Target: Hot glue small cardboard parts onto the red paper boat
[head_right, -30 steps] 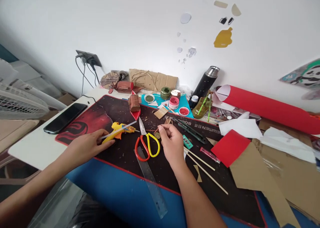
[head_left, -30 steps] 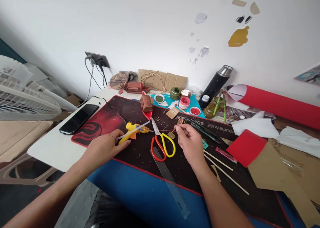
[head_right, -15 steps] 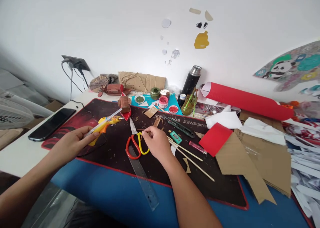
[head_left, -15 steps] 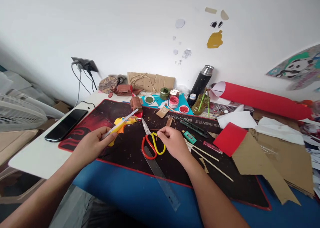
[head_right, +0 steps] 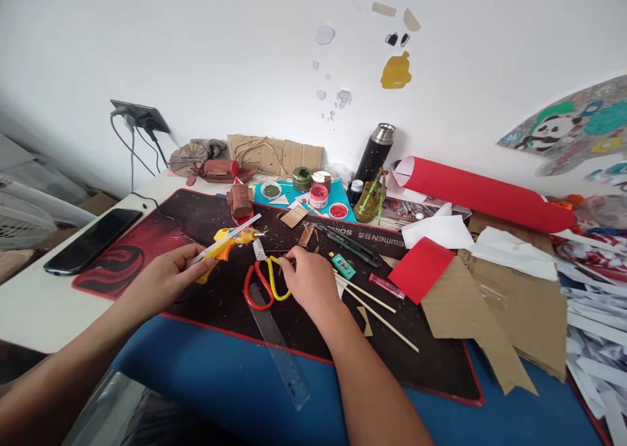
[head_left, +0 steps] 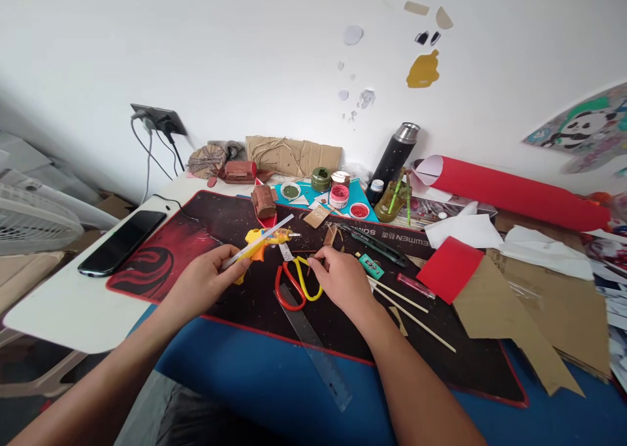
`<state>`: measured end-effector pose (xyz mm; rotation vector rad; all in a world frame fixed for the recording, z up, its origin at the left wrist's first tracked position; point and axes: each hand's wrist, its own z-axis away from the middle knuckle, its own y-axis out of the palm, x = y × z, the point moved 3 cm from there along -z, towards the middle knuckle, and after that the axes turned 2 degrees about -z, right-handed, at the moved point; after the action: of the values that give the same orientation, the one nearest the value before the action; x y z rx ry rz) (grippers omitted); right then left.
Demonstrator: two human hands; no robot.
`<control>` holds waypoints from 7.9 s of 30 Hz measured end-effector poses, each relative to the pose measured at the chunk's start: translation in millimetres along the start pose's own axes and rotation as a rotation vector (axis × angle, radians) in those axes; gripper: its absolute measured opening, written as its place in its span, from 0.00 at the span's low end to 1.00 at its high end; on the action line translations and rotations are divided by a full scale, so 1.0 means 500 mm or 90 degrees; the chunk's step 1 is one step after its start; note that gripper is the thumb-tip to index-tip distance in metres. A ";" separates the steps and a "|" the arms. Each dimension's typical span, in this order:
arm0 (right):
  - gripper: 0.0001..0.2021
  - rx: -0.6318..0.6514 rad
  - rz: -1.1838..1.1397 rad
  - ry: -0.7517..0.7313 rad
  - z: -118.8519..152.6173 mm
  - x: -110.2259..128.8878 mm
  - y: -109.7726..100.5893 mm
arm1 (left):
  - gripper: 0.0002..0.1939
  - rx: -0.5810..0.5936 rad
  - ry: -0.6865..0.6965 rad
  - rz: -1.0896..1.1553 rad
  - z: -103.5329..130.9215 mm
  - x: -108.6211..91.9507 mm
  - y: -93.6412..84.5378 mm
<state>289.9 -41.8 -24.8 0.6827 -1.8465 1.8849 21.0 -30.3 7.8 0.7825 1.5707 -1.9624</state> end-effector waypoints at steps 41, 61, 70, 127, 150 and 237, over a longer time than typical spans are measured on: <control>0.25 0.034 -0.868 0.069 -0.002 0.020 -0.008 | 0.30 -0.055 0.149 0.228 -0.027 -0.114 0.066; 0.28 0.081 -0.914 0.095 0.007 0.027 -0.019 | 0.27 -0.234 0.105 0.028 0.029 -0.049 -0.072; 0.28 0.105 -0.867 0.116 0.010 0.033 -0.014 | 0.23 -0.213 0.156 -0.001 0.027 -0.046 -0.066; 0.32 0.221 -0.710 0.047 0.017 0.033 0.017 | 0.25 0.024 0.387 -0.331 -0.010 -0.100 -0.065; 0.34 0.229 -0.716 0.039 0.015 0.039 0.029 | 0.20 0.074 0.433 -0.274 -0.050 -0.126 0.006; 0.17 0.101 -0.603 -0.112 0.029 0.053 0.030 | 0.08 -0.007 0.512 -0.124 -0.023 -0.120 -0.041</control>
<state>260.8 -58.3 -20.7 1.4840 -1.1052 1.3401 50.5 -12.9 62.1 1.6003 2.1525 -1.8620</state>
